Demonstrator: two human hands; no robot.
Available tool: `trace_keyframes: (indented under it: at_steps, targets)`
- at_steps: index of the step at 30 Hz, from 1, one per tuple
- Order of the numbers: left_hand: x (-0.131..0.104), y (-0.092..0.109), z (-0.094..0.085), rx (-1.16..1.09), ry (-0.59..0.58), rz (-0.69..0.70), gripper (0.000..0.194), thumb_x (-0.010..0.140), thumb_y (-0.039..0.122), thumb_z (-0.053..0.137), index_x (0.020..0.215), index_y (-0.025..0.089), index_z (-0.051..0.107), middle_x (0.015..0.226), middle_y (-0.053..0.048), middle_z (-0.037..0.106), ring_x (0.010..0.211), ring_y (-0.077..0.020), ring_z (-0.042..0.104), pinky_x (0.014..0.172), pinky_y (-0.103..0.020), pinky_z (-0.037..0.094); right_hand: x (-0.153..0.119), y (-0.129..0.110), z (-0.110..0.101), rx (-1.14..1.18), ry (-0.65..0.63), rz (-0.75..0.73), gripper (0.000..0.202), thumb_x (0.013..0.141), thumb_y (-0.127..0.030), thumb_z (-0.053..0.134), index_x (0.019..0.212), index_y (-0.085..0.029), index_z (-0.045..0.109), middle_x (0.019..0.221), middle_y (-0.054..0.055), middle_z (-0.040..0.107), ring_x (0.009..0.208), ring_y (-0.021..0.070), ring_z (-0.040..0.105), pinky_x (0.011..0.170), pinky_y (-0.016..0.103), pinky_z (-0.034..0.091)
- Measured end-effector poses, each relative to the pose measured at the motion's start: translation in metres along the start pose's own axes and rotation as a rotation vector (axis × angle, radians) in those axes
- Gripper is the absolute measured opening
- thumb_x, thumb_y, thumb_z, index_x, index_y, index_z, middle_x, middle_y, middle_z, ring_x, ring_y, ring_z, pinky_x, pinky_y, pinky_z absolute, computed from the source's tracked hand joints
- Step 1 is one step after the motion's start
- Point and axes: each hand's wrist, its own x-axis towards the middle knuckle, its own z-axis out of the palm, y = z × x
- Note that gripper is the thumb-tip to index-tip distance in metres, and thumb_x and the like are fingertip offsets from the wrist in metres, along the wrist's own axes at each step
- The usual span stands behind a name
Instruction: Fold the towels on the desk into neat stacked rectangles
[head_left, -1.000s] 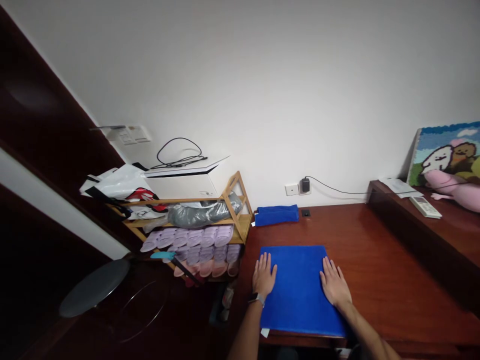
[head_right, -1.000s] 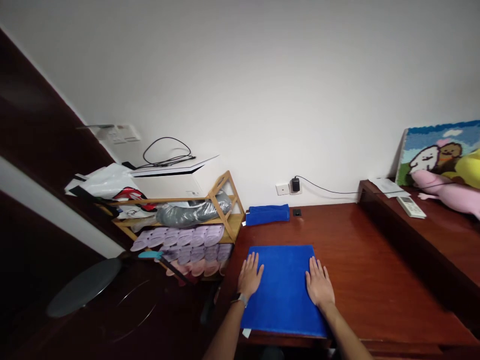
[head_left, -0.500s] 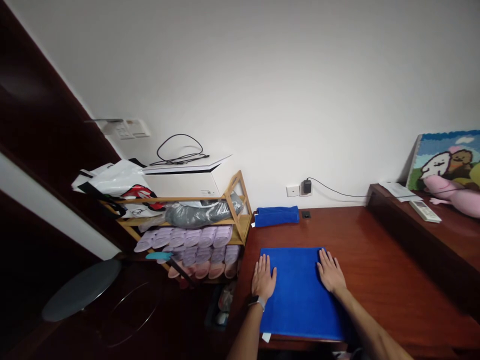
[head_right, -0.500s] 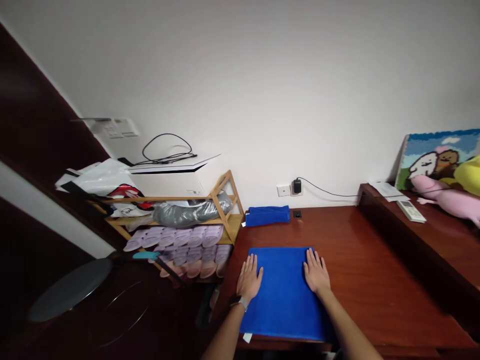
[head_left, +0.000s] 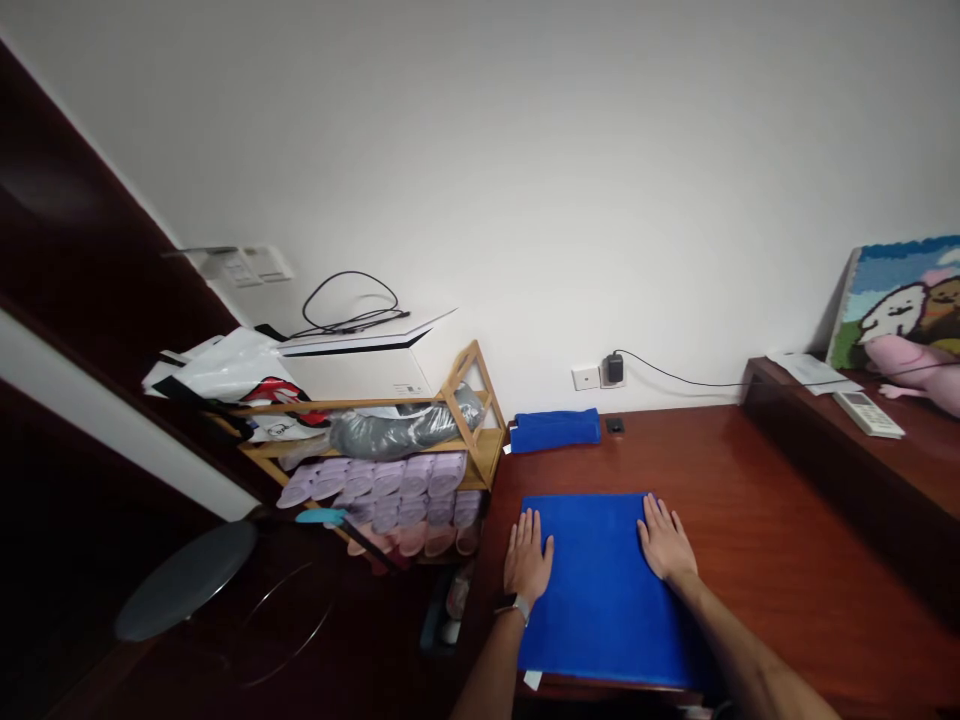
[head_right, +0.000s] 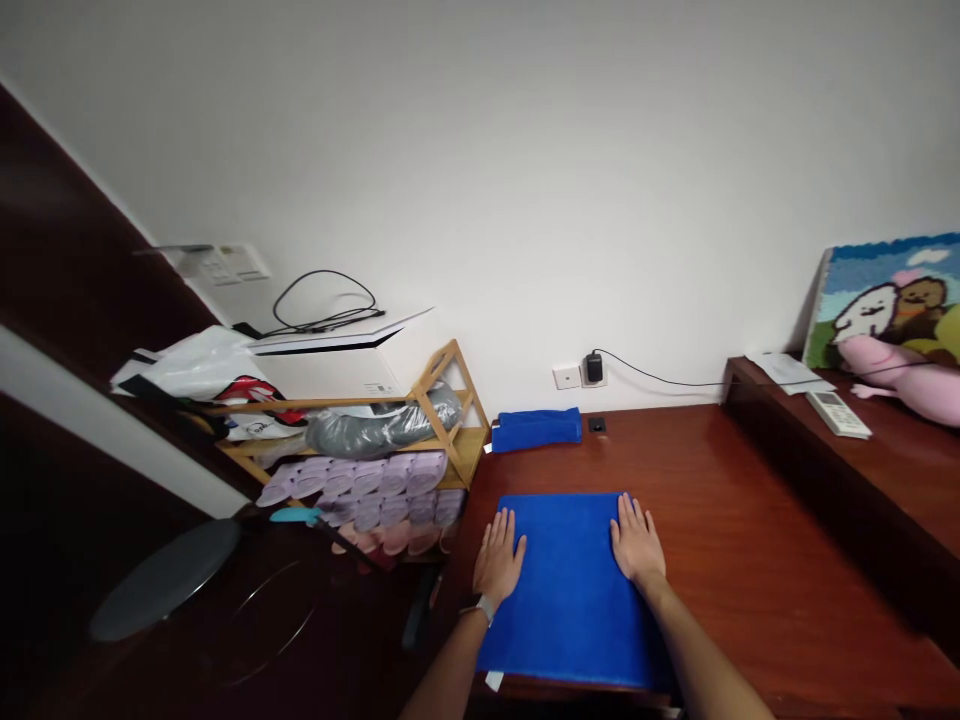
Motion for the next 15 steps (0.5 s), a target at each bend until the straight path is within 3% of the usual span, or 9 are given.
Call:
trace_keyframes:
  at_steps: [3, 5, 8, 10, 12, 14, 15]
  targets:
    - [0.005, 0.007, -0.007, 0.023, 0.035, 0.022, 0.059, 0.105, 0.031, 0.034, 0.161, 0.015, 0.035, 0.163, -0.014, 0.043, 0.153, -0.0262, 0.037, 0.125, -0.05, 0.035, 0.0, -0.001, 0.0, 0.008, 0.007, -0.001, 0.071, 0.103, -0.042, 0.013, 0.165, -0.009, 0.018, 0.173, 0.004, 0.019, 0.161, 0.0216, 0.012, 0.13, 0.042, 0.006]
    - [0.011, 0.03, -0.013, 0.008, 0.078, 0.076, 0.06, 0.104, 0.026, 0.033, 0.163, 0.015, 0.031, 0.165, -0.013, 0.039, 0.155, -0.0254, 0.034, 0.126, -0.05, 0.033, 0.0, 0.0, 0.001, 0.014, 0.008, -0.004, 0.071, 0.103, -0.042, 0.012, 0.165, -0.009, 0.018, 0.173, 0.004, 0.019, 0.161, 0.0216, 0.012, 0.13, 0.042, 0.006]
    - [0.022, 0.094, -0.016, -0.082, 0.059, 0.234, 0.06, 0.107, 0.029, 0.029, 0.165, 0.018, 0.024, 0.168, -0.008, 0.034, 0.157, -0.0218, 0.028, 0.129, -0.047, 0.029, 0.0, 0.002, 0.002, -0.001, -0.001, -0.007, 0.071, 0.103, -0.042, 0.012, 0.166, -0.009, 0.017, 0.173, 0.004, 0.018, 0.161, 0.0221, 0.012, 0.13, 0.042, 0.006]
    - [0.028, 0.143, -0.012, -0.17, -0.045, 0.343, 0.06, 0.108, 0.038, 0.026, 0.165, 0.019, 0.025, 0.169, -0.005, 0.032, 0.158, -0.0192, 0.025, 0.13, -0.043, 0.026, 0.0, 0.004, 0.003, -0.015, -0.009, -0.026, 0.07, 0.103, -0.04, 0.013, 0.165, -0.009, 0.019, 0.173, 0.005, 0.019, 0.161, 0.0227, 0.012, 0.13, 0.042, 0.007]
    - [0.034, 0.18, -0.004, -0.244, -0.132, 0.361, 0.062, 0.109, 0.044, 0.021, 0.165, 0.017, 0.027, 0.17, -0.006, 0.032, 0.159, -0.019, 0.023, 0.131, -0.042, 0.023, 0.0, 0.006, 0.004, -0.027, -0.015, -0.049, 0.069, 0.102, -0.037, 0.016, 0.165, -0.01, 0.023, 0.173, 0.006, 0.019, 0.161, 0.0232, 0.011, 0.13, 0.044, 0.007]
    - [0.037, 0.19, 0.003, -0.287, -0.188, 0.338, 0.065, 0.108, 0.048, 0.02, 0.164, 0.016, 0.027, 0.17, -0.008, 0.031, 0.159, -0.0203, 0.022, 0.131, -0.044, 0.023, 0.0, 0.007, 0.005, -0.039, -0.013, -0.06, 0.069, 0.102, -0.037, 0.016, 0.165, -0.01, 0.024, 0.173, 0.006, 0.019, 0.161, 0.0231, 0.012, 0.129, 0.044, 0.008]
    - [0.038, 0.183, 0.005, -0.294, -0.2, 0.322, 0.066, 0.108, 0.048, 0.02, 0.165, 0.016, 0.027, 0.17, -0.009, 0.031, 0.159, -0.0211, 0.022, 0.131, -0.045, 0.023, 0.0, 0.008, 0.005, -0.044, -0.011, -0.053, 0.07, 0.102, -0.038, 0.015, 0.165, -0.009, 0.023, 0.173, 0.006, 0.019, 0.161, 0.0228, 0.013, 0.129, 0.044, 0.009]
